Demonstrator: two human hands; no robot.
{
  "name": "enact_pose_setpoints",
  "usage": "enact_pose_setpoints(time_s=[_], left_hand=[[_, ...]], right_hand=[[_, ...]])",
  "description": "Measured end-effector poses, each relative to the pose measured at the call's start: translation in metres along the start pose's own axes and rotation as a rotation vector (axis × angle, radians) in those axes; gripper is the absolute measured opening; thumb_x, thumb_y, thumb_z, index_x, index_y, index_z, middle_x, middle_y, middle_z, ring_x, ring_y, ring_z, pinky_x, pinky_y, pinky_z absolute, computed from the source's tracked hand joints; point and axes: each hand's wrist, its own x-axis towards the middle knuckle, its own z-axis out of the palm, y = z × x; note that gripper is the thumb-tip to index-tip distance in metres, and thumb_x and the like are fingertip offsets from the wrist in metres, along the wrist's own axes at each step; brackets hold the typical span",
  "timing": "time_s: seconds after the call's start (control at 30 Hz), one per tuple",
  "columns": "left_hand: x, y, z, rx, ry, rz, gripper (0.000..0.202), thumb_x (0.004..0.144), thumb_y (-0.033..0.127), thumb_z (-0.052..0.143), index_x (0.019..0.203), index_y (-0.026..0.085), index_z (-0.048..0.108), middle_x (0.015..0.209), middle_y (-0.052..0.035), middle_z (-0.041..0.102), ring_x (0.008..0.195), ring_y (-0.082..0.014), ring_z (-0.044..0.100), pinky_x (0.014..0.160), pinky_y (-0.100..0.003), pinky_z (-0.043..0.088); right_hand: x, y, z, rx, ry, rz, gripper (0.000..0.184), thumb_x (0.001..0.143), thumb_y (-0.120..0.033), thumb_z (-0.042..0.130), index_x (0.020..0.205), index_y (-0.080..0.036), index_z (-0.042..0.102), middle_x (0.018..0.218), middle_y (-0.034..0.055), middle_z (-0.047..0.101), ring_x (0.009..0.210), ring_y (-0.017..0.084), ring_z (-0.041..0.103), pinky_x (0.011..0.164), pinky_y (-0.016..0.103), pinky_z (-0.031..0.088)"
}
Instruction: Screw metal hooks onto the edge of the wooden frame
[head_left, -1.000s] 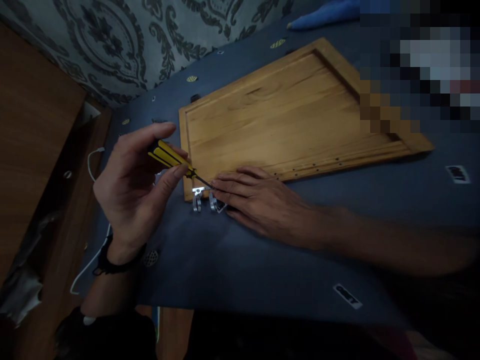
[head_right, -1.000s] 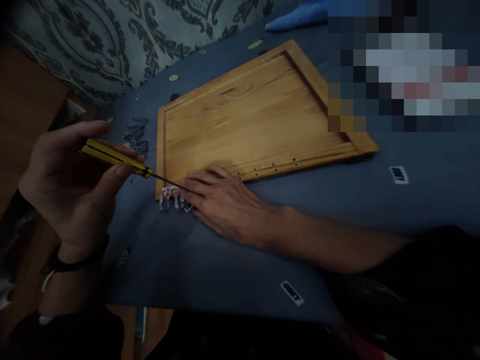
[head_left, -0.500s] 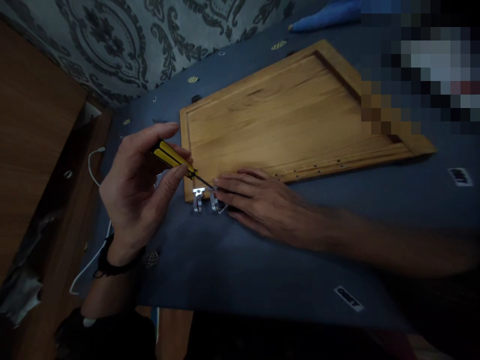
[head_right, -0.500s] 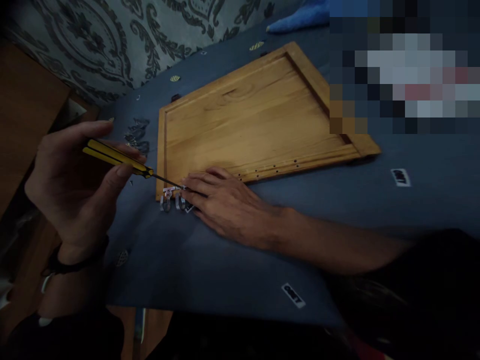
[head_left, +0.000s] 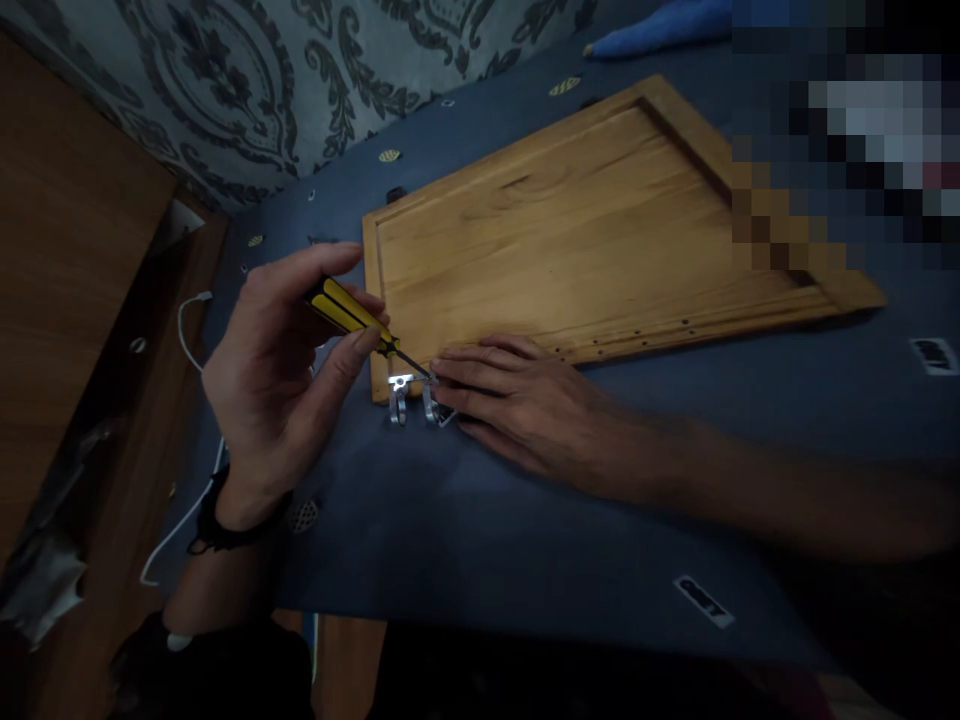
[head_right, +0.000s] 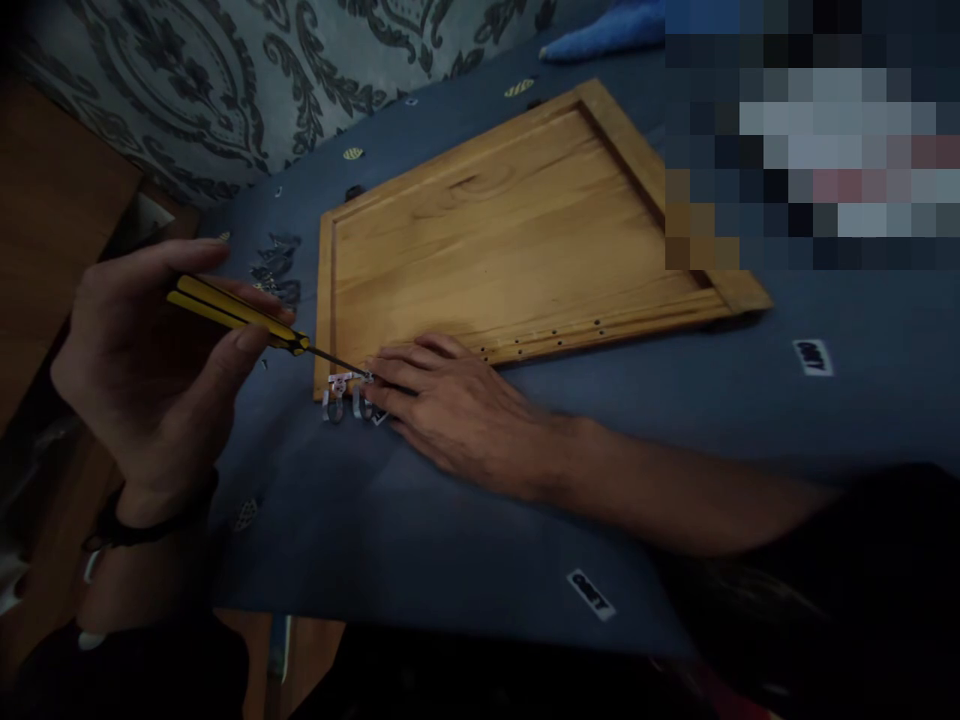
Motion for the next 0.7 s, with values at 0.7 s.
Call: enact_pose_setpoints(time_s=[0.7], left_hand=[[0.0052, -0.001, 0.0068, 0.101, 0.093, 0.037, 0.043, 0.089, 0.032, 0.079, 0.129, 0.041, 0.065, 0.125, 0.0003, 0.065, 0.109, -0.027, 0.07, 0.082, -0.043, 0.067]], right_hand=[[0.003, -0.0028, 0.0019, -0.067, 0.052, -0.027, 0.034, 0.106, -0.021, 0.045, 0.13, -0.013, 0.068, 0.134, 0.012, 0.072, 0.128, 0.026, 0.063, 0.109, 0.047, 0.049]])
